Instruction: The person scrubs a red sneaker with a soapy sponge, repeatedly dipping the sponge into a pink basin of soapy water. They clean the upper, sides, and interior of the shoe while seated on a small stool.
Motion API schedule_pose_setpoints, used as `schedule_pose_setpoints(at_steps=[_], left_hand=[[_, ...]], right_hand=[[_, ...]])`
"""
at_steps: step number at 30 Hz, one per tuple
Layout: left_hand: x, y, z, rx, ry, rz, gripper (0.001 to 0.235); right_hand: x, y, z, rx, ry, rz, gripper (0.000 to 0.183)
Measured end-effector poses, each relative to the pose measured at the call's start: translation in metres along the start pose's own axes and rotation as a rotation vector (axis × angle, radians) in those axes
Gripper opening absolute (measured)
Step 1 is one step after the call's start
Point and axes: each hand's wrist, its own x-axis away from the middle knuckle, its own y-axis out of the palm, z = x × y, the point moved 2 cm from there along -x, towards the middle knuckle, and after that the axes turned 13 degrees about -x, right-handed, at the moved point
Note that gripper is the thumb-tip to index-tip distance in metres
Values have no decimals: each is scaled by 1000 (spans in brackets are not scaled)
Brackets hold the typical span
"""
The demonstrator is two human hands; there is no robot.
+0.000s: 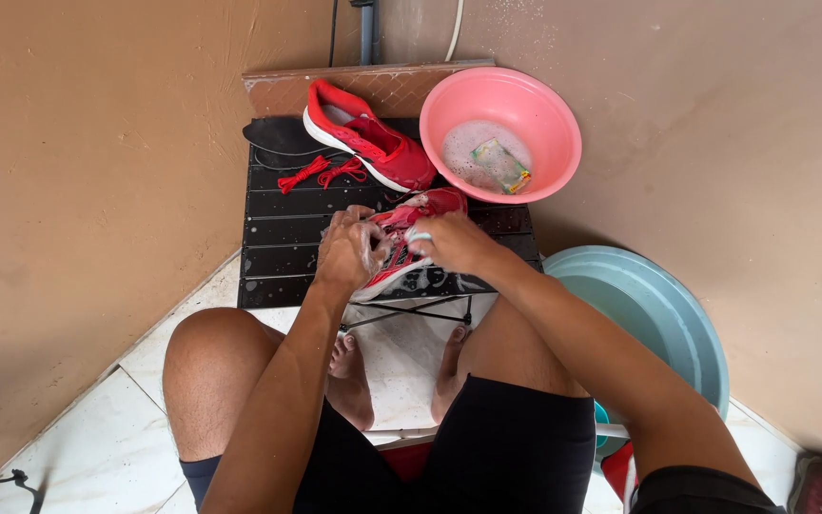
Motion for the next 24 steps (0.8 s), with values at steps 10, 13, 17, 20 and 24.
schedule_pose_setpoints(at_steps=[10, 13, 17, 20, 24], left_hand=[[-35, 77, -41, 190, -185, -21, 16], [-26, 63, -28, 251, -121, -12, 17], [-31, 67, -31, 245, -137, 27, 15], [-26, 61, -30, 251, -134, 15, 15], [-21, 57, -23, 255, -133, 16, 15]], right_hand=[[0, 41, -2, -153, -145, 173, 27], [-1, 19, 32, 269, 89, 199, 16], [0, 53, 1, -98, 22, 61, 15], [4, 33, 1, 10, 44, 80, 13], [-8, 39, 33, 154, 69, 181, 17]])
